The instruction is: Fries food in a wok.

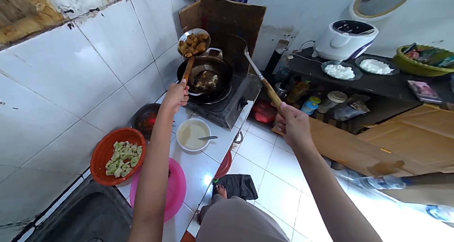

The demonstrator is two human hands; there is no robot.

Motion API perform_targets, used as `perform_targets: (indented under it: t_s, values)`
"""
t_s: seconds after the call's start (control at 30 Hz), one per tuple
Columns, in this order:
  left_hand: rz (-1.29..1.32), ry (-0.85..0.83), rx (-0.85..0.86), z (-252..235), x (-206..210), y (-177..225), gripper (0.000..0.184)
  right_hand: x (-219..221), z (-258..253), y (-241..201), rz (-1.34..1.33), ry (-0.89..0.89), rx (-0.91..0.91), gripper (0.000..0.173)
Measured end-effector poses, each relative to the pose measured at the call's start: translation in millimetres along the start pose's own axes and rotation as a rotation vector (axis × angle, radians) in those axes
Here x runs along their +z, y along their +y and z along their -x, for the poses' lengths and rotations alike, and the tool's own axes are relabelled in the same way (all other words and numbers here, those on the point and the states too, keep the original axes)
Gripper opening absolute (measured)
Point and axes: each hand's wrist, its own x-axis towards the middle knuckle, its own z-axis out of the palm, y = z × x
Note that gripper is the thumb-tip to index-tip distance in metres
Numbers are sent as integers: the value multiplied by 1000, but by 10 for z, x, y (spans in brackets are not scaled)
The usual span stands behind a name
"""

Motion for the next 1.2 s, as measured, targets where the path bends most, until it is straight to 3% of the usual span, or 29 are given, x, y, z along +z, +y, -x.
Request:
perform_targets:
  t_s: [0.13,0.37,0.53,0.67,0.77,0.93,1.07,1.2]
  values:
    - [5,21,-56,-23,24,14,35,11,1,39,1,4,26,28]
    - [-83,-25,19,79,-59,153,35,29,-1,46,-10,10,13,28]
    - [-1,-94,-52,253,-314,-192,35,-86,38,86,82,-46,-3,28]
    - [-29,-125,155,1194,-887,-980,34,-275,11,85,104,-86,-8,29]
    - [-57,-10,123,2046,-1084,-1325,27,-372,-68,109,68,-133,-19,27]
    - [-28,191,-7,3302,-1119,-2184,21,-138,-23,15,87,-160,35,30]
    - [-263,325,-63,3848,-1046,-2746,33,56,-5,133,82,-284,1,29]
    - [-615,372,-179,3910,-958,-2932,33,310,170,172,89,-404,-5,29]
